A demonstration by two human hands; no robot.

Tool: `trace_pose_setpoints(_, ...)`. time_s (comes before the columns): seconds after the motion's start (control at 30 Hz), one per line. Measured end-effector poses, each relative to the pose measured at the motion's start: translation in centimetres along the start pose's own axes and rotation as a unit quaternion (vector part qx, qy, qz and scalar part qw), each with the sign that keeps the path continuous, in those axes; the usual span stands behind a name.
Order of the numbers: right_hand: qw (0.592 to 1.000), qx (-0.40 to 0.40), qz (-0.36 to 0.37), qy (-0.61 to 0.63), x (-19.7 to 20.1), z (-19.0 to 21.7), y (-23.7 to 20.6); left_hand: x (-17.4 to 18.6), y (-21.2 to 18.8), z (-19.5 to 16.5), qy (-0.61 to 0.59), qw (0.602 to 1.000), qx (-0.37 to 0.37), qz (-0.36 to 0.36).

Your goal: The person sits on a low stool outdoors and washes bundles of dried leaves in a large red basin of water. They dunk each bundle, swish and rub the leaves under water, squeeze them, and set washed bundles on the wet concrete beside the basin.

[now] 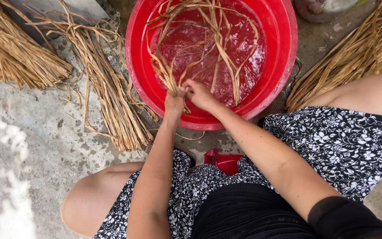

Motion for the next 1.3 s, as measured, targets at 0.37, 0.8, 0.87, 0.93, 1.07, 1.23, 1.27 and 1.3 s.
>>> trace_pose_setpoints(0.37, 0.967, -0.239, 0.076, 0.035, 6.9, -3.2, -1.3, 1.6, -0.2, -2.0, 0.046, 0.999, -0.009, 0.009)
trace_pose_setpoints(0.8, 0.948, -0.291, 0.03, -0.121, 6.5, -6.4, -1.7, 1.4, 0.6, -2.3, -0.02, 0.998, 0.009, 0.051)
trace_pose_setpoints(0.87, 0.966, -0.245, 0.083, -0.01, 4.6, -5.4, -1.7, 1.6, 0.6, -2.2, -0.03, 0.999, 0.017, 0.029)
trace_pose_setpoints(0.93, 0.978, -0.155, 0.093, 0.109, 2.5, -3.9, -1.6, 1.7, 0.4, -2.2, 0.128, 0.992, -0.014, -0.013)
trace_pose_setpoints(1.07, 0.994, -0.039, 0.082, 0.056, 1.6, -1.1, -1.2, 0.9, 0.1, -1.0, 0.149, 0.987, 0.056, 0.006)
trace_pose_setpoints(1.23, 0.964, -0.031, 0.215, 0.156, 4.9, 0.3, -1.7, -0.1, 0.2, -0.7, 0.028, 0.99, 0.088, 0.102)
trace_pose_setpoints(1.27, 0.971, -0.049, 0.196, 0.126, 6.3, 0.1, -1.9, 0.0, 0.2, -0.8, 0.046, 0.991, 0.071, 0.103)
trace_pose_setpoints(1.3, 0.977, -0.068, 0.178, 0.096, 7.7, -0.3, -2.2, 0.0, 0.2, -0.8, 0.043, 0.992, 0.063, 0.104)
Point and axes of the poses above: each hand's wrist, its own y-axis towards the middle knuckle, its own x-axis out of the back of the hand, z = x × y, the point moved 3 cm from there along y, towards the middle knuckle, and after that the axes turned 14 degrees about z, right-handed, at the moved point
